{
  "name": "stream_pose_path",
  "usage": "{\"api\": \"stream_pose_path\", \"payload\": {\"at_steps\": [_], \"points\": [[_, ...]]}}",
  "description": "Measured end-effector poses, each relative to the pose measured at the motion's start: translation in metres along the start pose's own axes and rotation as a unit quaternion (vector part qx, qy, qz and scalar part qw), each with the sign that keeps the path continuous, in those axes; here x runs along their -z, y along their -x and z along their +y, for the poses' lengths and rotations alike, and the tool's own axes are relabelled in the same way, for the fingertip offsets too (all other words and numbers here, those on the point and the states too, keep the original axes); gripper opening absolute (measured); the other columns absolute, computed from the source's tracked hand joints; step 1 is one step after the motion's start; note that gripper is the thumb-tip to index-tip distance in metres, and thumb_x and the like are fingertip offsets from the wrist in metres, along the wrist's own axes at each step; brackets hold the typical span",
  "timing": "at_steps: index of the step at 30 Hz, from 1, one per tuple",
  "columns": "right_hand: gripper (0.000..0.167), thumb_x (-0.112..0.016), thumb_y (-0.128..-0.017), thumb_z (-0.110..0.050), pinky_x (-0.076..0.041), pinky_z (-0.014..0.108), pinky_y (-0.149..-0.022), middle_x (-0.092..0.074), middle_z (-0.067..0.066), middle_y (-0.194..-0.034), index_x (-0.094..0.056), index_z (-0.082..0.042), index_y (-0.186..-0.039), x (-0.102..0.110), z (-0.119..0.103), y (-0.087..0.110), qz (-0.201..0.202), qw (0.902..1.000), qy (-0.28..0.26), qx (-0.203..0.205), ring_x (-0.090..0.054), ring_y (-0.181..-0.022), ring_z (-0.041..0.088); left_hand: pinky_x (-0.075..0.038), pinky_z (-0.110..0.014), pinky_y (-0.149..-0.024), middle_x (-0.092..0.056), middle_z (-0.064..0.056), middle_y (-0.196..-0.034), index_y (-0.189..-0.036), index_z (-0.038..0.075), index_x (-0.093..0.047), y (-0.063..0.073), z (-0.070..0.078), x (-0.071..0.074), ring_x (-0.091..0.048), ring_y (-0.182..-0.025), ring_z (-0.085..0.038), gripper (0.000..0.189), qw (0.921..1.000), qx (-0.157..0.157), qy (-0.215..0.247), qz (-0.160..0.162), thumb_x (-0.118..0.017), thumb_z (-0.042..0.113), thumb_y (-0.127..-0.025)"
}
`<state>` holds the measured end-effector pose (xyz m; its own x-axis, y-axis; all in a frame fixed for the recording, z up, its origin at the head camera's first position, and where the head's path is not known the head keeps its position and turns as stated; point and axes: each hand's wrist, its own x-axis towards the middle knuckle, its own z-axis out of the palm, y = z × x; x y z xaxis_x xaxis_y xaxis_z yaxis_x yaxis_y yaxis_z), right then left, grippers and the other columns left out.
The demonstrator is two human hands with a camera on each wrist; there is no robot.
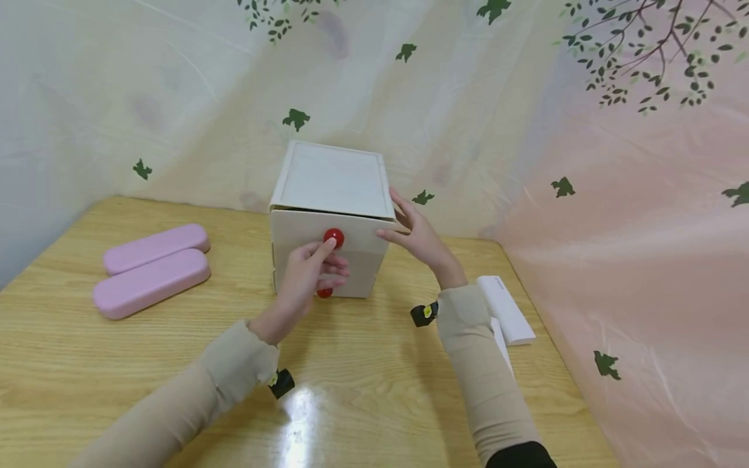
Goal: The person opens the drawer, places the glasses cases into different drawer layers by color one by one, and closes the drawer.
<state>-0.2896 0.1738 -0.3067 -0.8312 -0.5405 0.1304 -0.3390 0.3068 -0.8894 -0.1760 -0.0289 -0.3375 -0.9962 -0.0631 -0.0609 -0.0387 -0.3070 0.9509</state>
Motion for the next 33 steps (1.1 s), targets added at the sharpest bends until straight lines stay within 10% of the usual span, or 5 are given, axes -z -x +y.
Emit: {"api": "stream_pose_path", "payload": {"at_steps": [33], "points": [[0.072, -0.063, -0.094, -0.015, -0.041, 0.050, -0.109, -0.020, 0.006, -0.162, -0.024, -0.011, -0.154, -0.013, -0.027, 0.024, 0.060, 0.9966, 0.044, 0.034, -0.033, -0.144, 0.034, -0.059, -0.023, -0.067, -0.065, 0.004, -0.074, -0.114, -0.009, -0.056, 0.002, -0.004, -0.003, -0.066, -0.067, -0.010, 0.041, 0.9979, -0.024, -0.059, 0.011, -0.049, 0.030, -0.102]]}}
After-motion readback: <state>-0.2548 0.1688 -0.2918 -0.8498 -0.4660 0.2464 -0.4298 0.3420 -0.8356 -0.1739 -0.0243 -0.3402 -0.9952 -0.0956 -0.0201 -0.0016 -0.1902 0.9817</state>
